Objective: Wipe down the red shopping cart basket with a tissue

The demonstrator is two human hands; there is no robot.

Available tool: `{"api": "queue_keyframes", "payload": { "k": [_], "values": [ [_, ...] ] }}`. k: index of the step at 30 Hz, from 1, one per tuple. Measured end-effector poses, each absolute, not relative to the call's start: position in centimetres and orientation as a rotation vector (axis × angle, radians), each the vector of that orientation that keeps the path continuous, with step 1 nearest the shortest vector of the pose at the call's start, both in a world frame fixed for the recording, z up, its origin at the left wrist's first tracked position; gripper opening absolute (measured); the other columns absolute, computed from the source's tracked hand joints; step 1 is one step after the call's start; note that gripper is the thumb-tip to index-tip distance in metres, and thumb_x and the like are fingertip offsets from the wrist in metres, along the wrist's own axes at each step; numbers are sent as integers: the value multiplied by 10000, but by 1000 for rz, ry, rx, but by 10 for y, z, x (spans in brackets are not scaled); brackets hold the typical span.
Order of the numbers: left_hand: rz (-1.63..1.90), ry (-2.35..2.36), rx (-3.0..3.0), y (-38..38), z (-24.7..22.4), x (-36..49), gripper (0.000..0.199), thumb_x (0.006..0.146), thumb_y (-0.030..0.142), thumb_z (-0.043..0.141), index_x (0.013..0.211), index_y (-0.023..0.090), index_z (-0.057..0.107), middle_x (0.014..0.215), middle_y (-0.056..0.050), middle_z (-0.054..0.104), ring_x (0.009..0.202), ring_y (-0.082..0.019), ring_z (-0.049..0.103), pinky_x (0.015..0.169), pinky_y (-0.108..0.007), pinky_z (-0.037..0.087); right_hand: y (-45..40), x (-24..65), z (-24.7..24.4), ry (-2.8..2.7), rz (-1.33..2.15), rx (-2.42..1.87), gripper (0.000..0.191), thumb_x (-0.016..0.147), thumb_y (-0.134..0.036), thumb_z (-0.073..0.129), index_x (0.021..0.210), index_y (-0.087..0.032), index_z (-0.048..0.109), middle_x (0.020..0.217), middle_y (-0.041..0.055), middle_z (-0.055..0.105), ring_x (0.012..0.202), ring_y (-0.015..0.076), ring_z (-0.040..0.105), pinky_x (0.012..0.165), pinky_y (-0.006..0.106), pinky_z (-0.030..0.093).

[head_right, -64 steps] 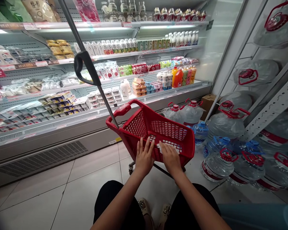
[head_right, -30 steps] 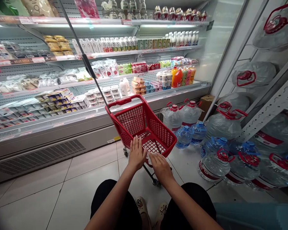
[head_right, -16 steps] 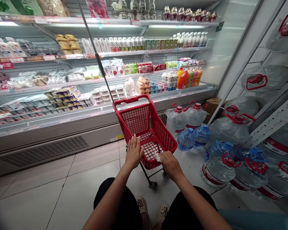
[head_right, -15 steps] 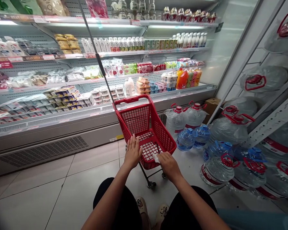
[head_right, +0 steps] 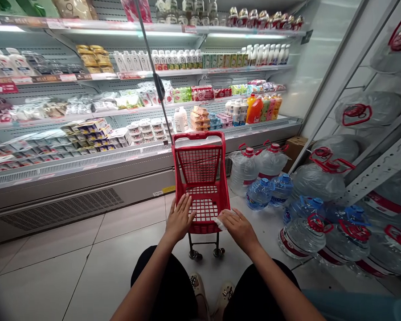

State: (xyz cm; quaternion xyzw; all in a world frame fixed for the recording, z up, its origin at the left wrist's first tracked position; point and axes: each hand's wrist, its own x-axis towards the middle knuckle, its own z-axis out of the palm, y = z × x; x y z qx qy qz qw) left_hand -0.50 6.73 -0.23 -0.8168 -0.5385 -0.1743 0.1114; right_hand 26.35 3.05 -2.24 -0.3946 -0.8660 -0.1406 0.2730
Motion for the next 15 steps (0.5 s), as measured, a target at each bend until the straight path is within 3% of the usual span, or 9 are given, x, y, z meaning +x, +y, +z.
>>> {"api": "queue_keyframes", "payload": {
  "k": [6,10,15],
  "values": [
    [-526,-1723,-2318,70,-2,-5,662,1093,517,298,1668,203,199,1687,-70,297,1594,-231,217,1334,-521,42,19,230,-28,-2201,-363,-1073,335,1008,-63,479,1249,-182,680,1107,68,776,1037,198,723,1114,426,514],
    [-548,-1596,-2358,53,-7,5,595,1107,415,305,1664,223,226,1697,-33,280,1591,-200,232,1340,-484,73,6,199,-30,-2227,-327,-1039,443,984,-23,463,1361,-183,633,1210,78,764,1088,199,722,1077,405,546],
    [-533,-1481,-2429,42,0,-20,621,1096,414,368,1671,247,202,1707,-14,273,1591,-201,233,1336,-467,96,5,222,-22,-2397,-314,-830,466,1014,-52,456,1440,-192,580,1323,62,728,1262,177,655,1154,391,496]
  ]
}}
